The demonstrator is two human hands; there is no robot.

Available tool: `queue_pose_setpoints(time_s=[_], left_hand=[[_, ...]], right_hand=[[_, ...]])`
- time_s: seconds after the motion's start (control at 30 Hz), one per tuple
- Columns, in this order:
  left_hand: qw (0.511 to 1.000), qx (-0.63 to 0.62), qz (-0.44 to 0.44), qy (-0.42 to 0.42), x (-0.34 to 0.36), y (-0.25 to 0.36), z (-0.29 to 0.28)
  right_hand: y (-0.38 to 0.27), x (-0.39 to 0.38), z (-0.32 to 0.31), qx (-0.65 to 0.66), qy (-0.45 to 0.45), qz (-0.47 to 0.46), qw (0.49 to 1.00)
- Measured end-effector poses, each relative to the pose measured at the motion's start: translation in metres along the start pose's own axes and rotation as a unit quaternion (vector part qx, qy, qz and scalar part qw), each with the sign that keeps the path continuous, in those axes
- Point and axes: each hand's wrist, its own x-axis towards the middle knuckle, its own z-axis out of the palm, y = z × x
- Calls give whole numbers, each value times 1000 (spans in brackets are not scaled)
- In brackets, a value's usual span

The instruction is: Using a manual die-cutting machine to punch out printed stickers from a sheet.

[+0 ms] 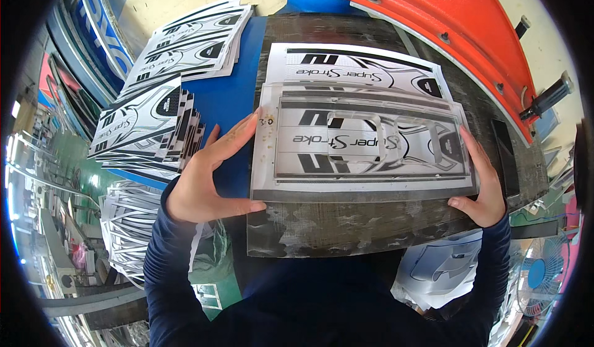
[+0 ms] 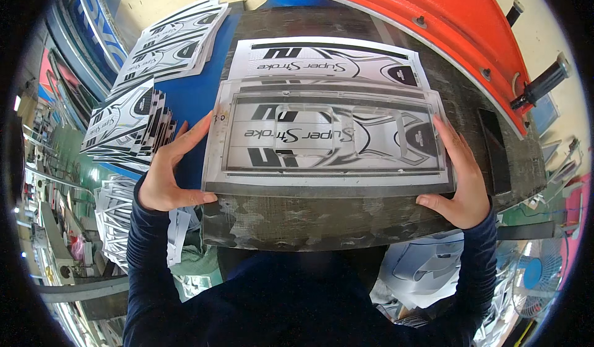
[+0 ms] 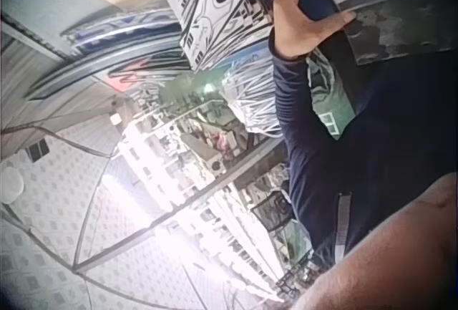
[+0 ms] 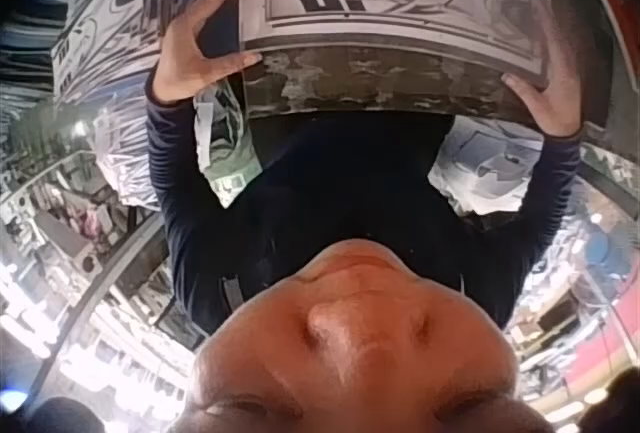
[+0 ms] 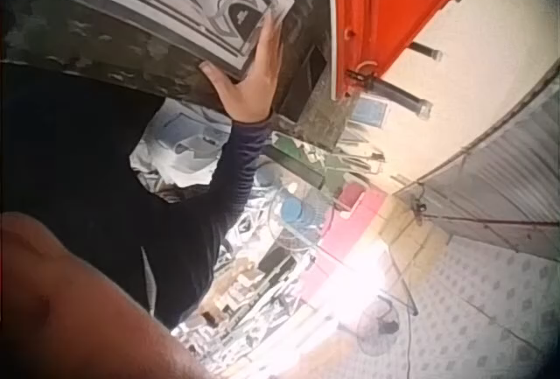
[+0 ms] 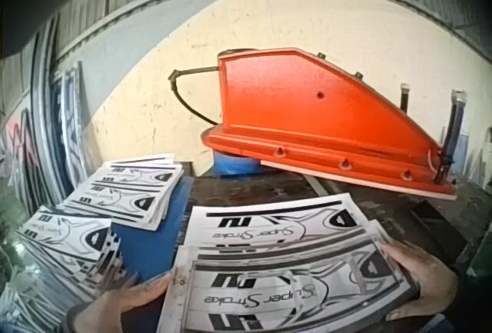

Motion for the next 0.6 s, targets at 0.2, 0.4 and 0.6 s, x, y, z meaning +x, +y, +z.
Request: queue_pose_setpoints(time_s=[0.2,0.4,0.6], left_hand=[[999,44,-4,-2,3,13,2],[974,-193,66,99,0,2,14],[973,-181,107,97,-3,-2,14]], right_hand=[[59,-6,-46,-58,182,-39,981],[167,28,-192,181,574,57,796],[180,78,-195,381,523,104,756]])
